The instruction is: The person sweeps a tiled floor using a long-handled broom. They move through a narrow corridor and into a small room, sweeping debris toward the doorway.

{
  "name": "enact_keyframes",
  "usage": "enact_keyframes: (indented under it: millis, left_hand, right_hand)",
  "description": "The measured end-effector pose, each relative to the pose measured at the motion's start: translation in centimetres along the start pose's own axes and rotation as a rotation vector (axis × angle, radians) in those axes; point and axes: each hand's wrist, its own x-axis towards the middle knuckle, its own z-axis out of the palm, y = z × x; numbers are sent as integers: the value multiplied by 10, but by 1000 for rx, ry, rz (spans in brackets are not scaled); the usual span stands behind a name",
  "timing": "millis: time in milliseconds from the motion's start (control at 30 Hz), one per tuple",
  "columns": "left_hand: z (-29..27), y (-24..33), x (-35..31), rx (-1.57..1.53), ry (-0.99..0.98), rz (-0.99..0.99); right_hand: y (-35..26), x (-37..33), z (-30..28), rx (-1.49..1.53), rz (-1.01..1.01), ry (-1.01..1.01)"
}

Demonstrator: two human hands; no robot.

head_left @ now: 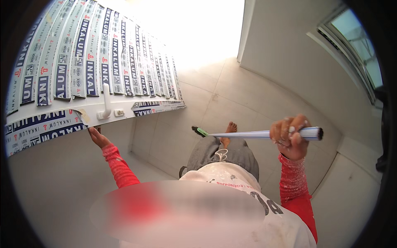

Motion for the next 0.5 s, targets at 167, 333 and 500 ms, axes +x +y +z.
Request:
enact_keyframes:
  millis: [167, 333, 500]
  left_hand:
    - [41, 47, 1, 194, 183, -3]
    - [68, 43, 9, 120, 80, -114]
    - [163, 89, -92, 564, 603, -50]
  right_hand:
    - [14, 23, -111, -46, 231, 29]
    - [20, 41, -183, -59, 307, -27]
    - [26, 71, -215, -71, 301, -23]
